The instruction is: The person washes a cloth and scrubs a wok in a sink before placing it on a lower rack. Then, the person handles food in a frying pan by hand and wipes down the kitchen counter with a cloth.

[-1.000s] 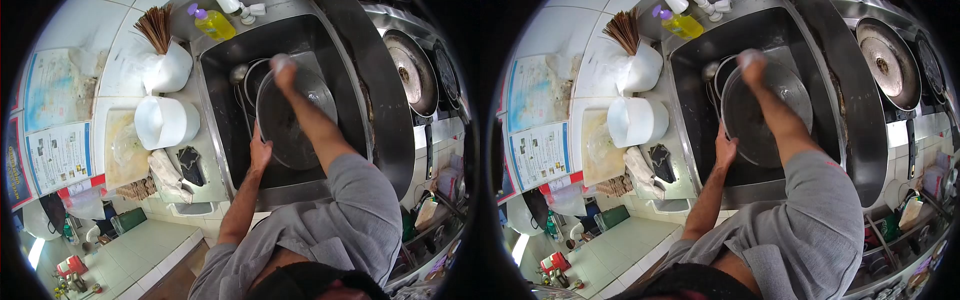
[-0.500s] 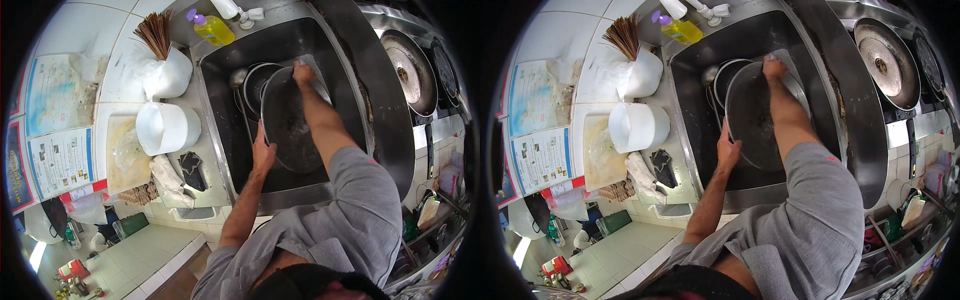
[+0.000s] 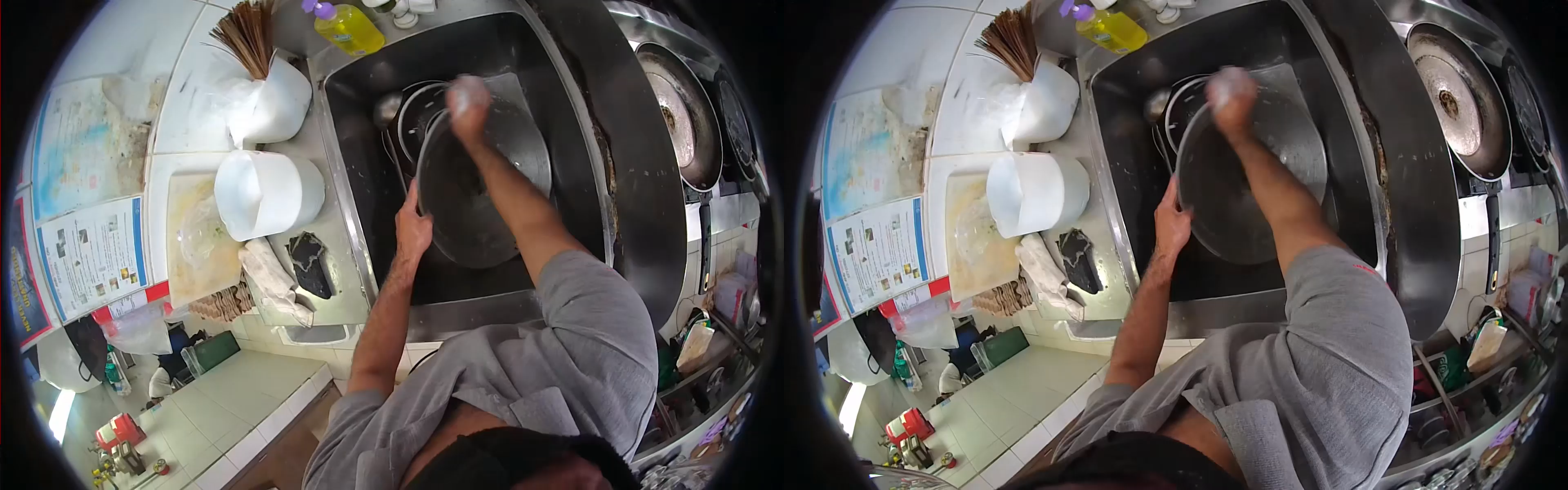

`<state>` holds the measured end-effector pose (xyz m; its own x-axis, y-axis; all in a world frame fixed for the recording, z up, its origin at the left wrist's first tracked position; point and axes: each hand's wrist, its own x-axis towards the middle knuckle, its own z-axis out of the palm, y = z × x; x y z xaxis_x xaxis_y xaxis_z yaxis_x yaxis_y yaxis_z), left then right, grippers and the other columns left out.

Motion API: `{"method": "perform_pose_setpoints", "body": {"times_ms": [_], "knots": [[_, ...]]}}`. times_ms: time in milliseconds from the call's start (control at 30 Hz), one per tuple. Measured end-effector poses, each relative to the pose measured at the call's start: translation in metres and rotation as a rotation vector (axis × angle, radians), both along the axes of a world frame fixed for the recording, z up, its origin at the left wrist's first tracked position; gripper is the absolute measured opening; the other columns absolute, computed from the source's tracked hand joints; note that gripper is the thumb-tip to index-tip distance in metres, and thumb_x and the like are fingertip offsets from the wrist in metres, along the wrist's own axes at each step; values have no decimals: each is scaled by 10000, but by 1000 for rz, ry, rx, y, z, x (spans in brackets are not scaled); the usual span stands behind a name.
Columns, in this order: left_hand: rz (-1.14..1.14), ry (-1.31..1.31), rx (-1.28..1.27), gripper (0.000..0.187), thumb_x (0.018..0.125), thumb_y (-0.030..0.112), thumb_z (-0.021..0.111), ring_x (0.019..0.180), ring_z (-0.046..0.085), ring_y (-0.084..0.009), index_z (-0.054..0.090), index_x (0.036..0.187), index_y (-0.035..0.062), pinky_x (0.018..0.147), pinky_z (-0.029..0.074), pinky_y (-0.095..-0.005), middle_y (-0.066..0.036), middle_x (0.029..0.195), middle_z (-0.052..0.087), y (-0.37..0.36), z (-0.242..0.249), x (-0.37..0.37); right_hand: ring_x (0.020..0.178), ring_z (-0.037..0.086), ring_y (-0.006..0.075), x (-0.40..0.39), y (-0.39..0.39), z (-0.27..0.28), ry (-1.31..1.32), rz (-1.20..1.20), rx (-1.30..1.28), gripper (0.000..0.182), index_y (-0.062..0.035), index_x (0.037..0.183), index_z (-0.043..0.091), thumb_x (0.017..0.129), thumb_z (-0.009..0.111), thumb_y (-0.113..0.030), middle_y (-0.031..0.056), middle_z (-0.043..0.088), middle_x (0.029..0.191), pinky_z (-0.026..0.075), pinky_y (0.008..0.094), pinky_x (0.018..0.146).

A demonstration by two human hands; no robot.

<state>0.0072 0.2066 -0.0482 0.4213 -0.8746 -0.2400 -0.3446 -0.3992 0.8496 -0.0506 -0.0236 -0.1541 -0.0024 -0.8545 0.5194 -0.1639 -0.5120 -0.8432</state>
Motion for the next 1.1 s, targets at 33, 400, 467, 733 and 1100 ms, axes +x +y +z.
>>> {"method": "perform_pose_setpoints", "body": {"times_ms": [33,400,467,733,1100], "knots": [[0,-6,-16,672,667,-94,484,1113,520,-246,352,1317,19,936,392,-308,-173,1201,529,-8,5,1,945,507,347,-5,-10,5,134,-369,-63,147,-29,814,590,772,565,-167,167,555,970,364,476,863],[-52,-172,-45,701,658,-89,462,1048,537,-356,324,1331,47,871,434,-370,-233,1099,563,-5,18,-19,971,543,308,-23,-21,-32,566,-316,440,356,-92,917,642,745,614,-403,141,616,996,322,455,893],[-52,-205,-56,695,659,-81,463,1044,538,-359,328,1328,49,869,436,-373,-235,1095,565,-6,15,-21,904,574,323,-47,-56,-49,576,-455,717,440,-74,863,663,757,556,-487,169,637,900,368,456,822],[-40,-105,161,635,677,-46,489,1041,534,-363,370,1295,38,873,446,-395,-256,1064,568,6,-47,5,806,536,259,16,56,38,451,-50,-280,155,-115,723,597,677,631,-260,84,574,802,340,479,870],[-65,-185,197,631,698,-35,478,1050,524,-371,369,1309,80,879,434,-398,-239,1085,565,-15,8,-4,944,506,335,-4,-19,-29,188,-519,111,145,-28,837,620,794,585,-162,166,571,977,373,447,843]]}}
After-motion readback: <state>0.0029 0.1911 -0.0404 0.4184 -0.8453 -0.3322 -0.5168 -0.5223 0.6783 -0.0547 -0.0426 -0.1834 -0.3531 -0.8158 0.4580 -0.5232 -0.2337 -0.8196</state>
